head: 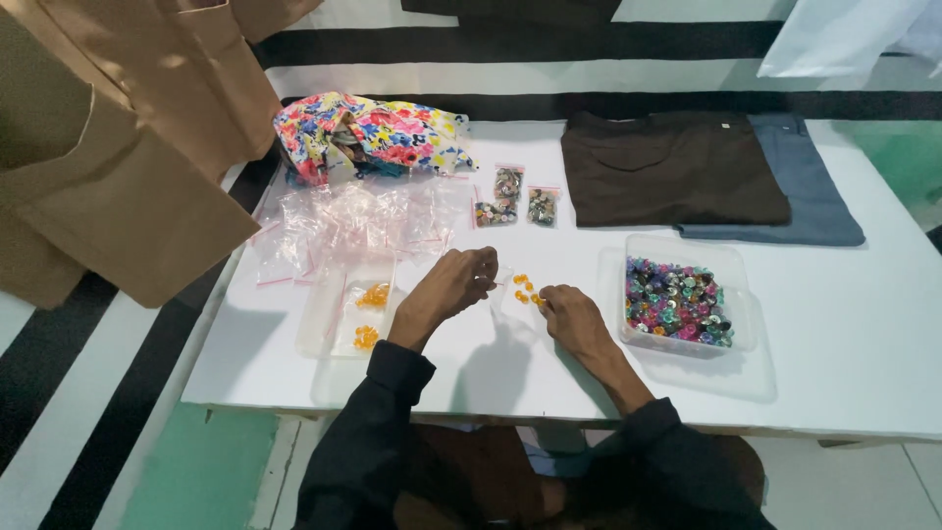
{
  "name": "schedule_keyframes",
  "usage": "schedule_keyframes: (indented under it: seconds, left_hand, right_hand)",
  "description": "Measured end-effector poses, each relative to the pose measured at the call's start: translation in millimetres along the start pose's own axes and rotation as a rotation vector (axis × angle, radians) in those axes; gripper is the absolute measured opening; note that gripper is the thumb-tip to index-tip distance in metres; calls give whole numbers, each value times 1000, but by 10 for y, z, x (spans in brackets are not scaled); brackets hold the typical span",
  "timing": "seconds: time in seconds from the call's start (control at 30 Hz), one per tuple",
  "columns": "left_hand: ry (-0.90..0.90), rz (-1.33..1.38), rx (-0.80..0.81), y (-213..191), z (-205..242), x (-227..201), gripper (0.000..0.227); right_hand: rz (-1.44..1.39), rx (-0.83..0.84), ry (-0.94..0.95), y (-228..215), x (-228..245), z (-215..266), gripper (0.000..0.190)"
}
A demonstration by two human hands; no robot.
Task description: Sorting small colorful buttons from a large container into a smaller tray on a workstation
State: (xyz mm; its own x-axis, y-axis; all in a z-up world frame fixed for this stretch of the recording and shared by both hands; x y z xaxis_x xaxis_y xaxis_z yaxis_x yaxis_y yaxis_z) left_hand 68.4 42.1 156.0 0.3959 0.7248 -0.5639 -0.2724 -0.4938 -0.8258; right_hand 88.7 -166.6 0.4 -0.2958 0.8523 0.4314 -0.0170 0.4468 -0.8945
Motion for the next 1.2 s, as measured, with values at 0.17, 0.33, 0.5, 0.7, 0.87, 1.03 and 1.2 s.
schedule_keyframes:
  seconds: [0.17, 0.33, 0.5, 0.7, 0.87, 1.03, 1.2]
  left_hand:
    - [-14, -42, 3, 41, -84, 87, 25]
    - [-70, -93, 22, -35, -33, -35, 21]
    - [-77, -89, 38, 60, -158, 101, 21]
    - [-113, -96, 66, 97, -217, 103, 18]
    - [-55, -44, 52, 156, -256, 91, 17]
    - [-42, 26, 25, 240, -297, 183, 15]
    - [-22, 67, 35, 194, -223, 128, 12]
  right_hand:
    - [2, 22, 2, 62, -54, -29, 25]
    - [-7, 62, 13, 42, -50, -55, 25]
    - [-164, -2, 48, 0, -101, -63, 23]
    - [-637, -189, 76, -947, 578, 123, 25]
    - [-685, -203, -55, -1026, 876, -36, 27]
    - [-524, -161, -169, -761, 859, -190, 30]
    - [-301, -233, -297, -837, 976, -134, 15]
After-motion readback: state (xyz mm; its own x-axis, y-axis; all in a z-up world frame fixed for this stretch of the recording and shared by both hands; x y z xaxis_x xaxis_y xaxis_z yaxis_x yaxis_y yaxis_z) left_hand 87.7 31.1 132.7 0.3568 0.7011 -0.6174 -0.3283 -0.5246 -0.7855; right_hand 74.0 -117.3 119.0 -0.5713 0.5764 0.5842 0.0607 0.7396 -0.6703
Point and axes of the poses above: each hand's wrist, its own z-axis away from the middle knuckle, its own y-axis out of the palm, x = y × z, the point moved 5 cm from there along -z, towards the middle knuckle, and after that the axes turned 3 degrees about -z, right-handed, at the moved point
